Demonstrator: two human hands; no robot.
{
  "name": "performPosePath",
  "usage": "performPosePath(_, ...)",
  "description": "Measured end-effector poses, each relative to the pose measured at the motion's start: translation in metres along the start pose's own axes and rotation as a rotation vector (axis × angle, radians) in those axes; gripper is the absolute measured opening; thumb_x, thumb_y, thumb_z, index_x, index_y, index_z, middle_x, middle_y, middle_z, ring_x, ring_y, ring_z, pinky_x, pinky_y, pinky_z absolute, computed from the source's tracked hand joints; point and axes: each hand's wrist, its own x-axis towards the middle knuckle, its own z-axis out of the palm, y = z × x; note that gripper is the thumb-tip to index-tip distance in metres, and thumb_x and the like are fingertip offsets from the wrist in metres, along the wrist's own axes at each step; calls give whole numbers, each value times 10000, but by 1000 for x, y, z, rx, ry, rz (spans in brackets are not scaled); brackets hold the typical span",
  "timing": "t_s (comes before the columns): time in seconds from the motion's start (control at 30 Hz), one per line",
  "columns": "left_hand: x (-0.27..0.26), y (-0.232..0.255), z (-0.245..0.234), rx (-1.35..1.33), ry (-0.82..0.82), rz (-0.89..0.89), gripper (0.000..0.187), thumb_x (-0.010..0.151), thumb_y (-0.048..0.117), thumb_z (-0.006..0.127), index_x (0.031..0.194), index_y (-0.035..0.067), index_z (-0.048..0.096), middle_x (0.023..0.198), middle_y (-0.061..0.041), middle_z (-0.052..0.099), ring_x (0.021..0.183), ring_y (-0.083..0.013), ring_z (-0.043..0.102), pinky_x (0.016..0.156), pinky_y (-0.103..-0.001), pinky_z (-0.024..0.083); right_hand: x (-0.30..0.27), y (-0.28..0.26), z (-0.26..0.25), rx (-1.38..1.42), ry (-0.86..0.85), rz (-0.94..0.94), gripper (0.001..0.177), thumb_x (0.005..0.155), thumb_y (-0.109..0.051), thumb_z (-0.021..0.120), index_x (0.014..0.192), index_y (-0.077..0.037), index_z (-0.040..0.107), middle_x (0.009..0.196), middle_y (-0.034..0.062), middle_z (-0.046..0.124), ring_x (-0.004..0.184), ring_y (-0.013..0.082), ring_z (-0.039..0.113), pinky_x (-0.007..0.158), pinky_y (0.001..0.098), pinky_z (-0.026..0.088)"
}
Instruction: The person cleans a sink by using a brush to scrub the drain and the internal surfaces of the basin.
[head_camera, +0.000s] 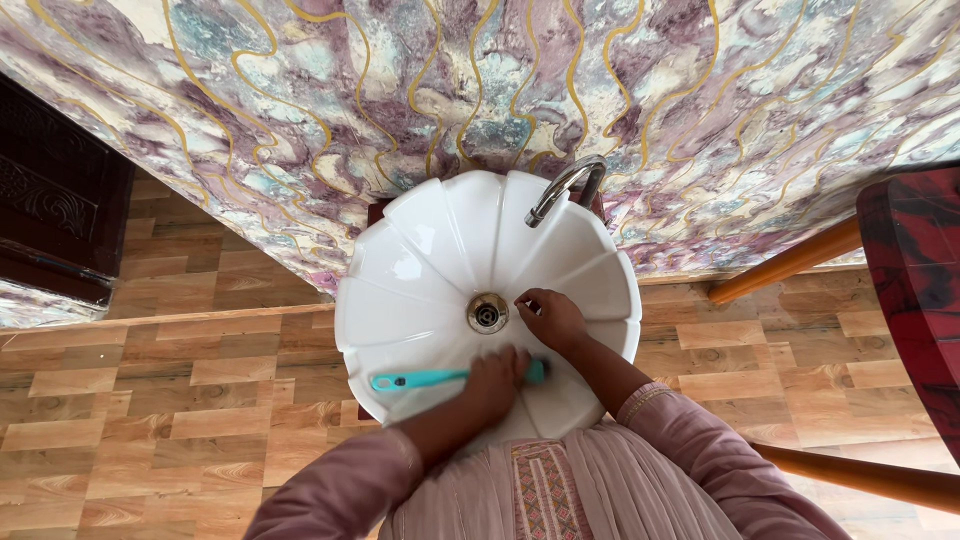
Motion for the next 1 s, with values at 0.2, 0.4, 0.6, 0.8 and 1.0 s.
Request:
performPosePath(0.2, -36, -76, -13, 312, -424, -165, 544, 937, 188, 624, 1412, 67, 385, 1119, -189, 570, 829, -305, 656, 609, -481, 558, 3, -1, 1, -4, -23, 18, 230, 917, -285, 653, 1066, -155, 770, 939, 64, 763, 836, 253, 711, 789, 398, 565)
performPosePath(0.4, 34, -113, 5, 504, -226, -599, 411, 939, 216, 555, 1329, 132, 456, 1068, -151, 549, 837, -275, 626, 599, -470, 546, 0, 0, 2, -13, -70, 15, 234, 926, -284, 645, 1070, -144, 765, 959, 52, 767, 865, 240, 709, 799, 393, 562)
performPosePath(0.6, -18, 16, -29, -422, -317, 126, 440, 972, 232, 630, 1304, 9, 446, 1117, -237, 585, 843, -412, 686, 724, -527, 558, 2, -1, 4, -12, -75, 31, 244, 924, -322, 657, 1060, -161, 780, 979, 66, 772, 881, 233, 721, 814, 390, 566)
performPosePath(0.8, -19, -120, -36, -5, -300, -384, 364, 1036, 269, 590, 1304, 55, 468, 1082, -192, 633, 816, -345, 725, 674, -468, 600, 1, -2, 4, -10, -93, -11, 243, 927, -318, 659, 1069, -159, 775, 968, 61, 754, 899, 250, 710, 822, 402, 560)
performPosePath(1.0, 39, -63, -1, -357, -219, -306, 452, 967, 324, 639, 1257, 14, 485, 1067, -260, 686, 898, -427, 701, 735, -550, 551, -11, -16, 0, -28, -232, -279, 598, 785, -330, 778, 1329, -147, 610, 1035, 71, 719, 944, 285, 678, 842, 428, 535)
